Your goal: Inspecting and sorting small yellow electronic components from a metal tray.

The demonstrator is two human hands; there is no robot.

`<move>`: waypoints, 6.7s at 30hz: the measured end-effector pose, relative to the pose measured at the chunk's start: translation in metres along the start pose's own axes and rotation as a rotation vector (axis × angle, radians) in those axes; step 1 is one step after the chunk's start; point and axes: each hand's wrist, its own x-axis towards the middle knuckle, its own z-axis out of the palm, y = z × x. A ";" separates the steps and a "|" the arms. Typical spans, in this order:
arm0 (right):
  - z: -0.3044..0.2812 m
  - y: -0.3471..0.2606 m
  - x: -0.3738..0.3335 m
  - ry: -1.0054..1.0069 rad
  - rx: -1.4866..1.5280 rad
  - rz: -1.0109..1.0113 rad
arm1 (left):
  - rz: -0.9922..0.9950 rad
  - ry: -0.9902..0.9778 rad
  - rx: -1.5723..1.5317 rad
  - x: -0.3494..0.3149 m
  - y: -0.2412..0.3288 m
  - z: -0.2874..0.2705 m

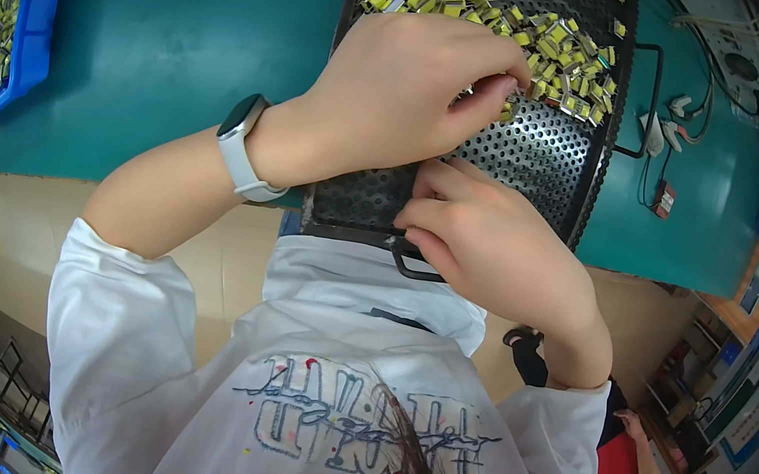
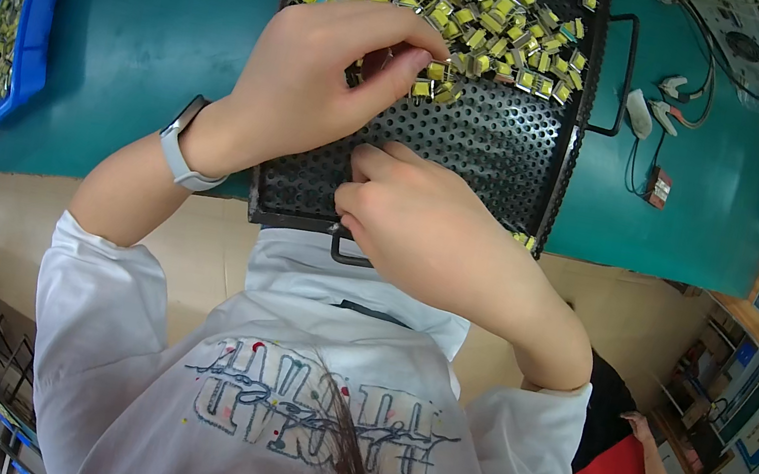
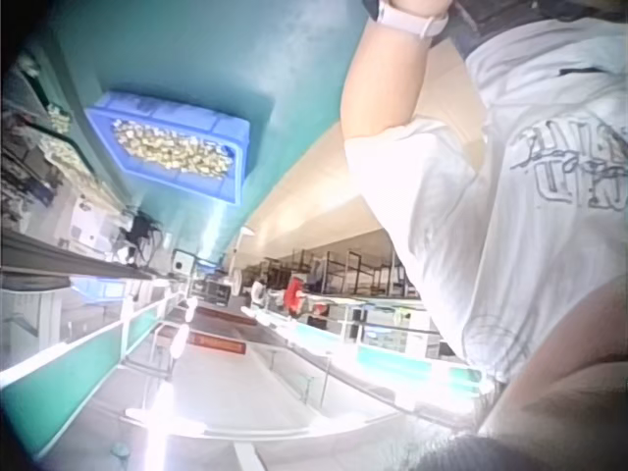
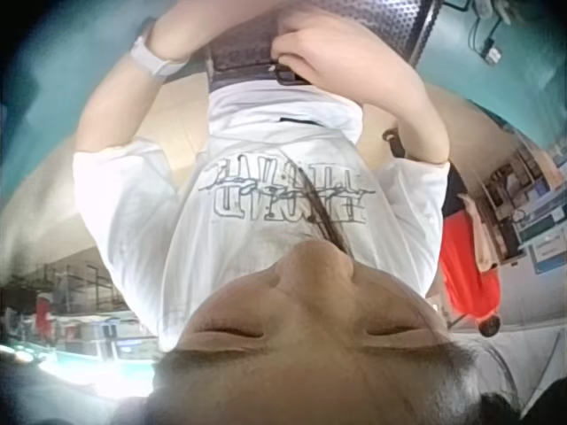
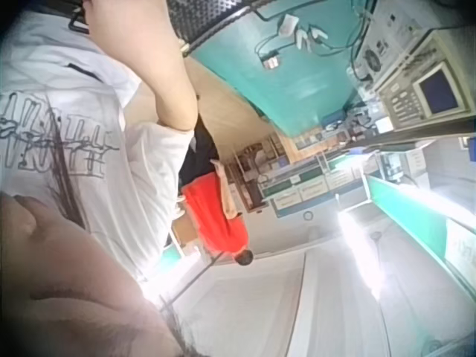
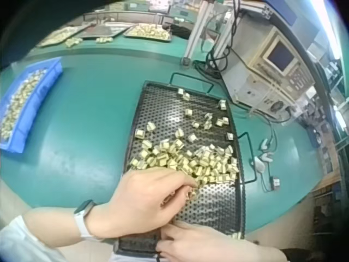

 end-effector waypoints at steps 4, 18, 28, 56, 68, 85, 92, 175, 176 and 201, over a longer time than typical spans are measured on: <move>-0.001 -0.002 -0.001 -0.008 -0.003 0.023 | -0.016 -0.002 -0.011 0.000 -0.001 0.000; -0.002 0.019 -0.015 0.046 0.052 -0.003 | -0.039 -0.026 0.005 0.000 0.001 0.001; 0.001 0.013 -0.010 0.085 0.079 0.017 | -0.057 -0.026 0.022 0.001 0.001 0.002; -0.021 0.044 -0.070 0.245 0.165 0.186 | 0.168 -0.386 -0.065 -0.013 0.025 -0.003; 0.016 0.055 -0.092 0.320 0.240 0.178 | 0.052 -0.616 -0.323 -0.032 0.035 0.012; 0.015 0.051 -0.107 0.495 0.355 0.279 | -0.294 -0.813 -0.536 -0.010 0.030 -0.007; 0.016 0.041 -0.077 0.447 0.368 0.155 | -0.203 -0.878 0.065 -0.003 0.032 -0.015; -0.046 0.086 -0.021 0.106 1.483 0.015 | 0.314 -0.133 0.052 0.023 0.016 -0.008; -0.044 0.086 -0.021 0.104 1.461 0.010 | 0.347 -0.140 0.053 0.023 0.016 -0.008; -0.041 0.087 -0.020 0.073 1.397 0.023 | 0.273 -0.194 -0.039 0.023 0.012 -0.010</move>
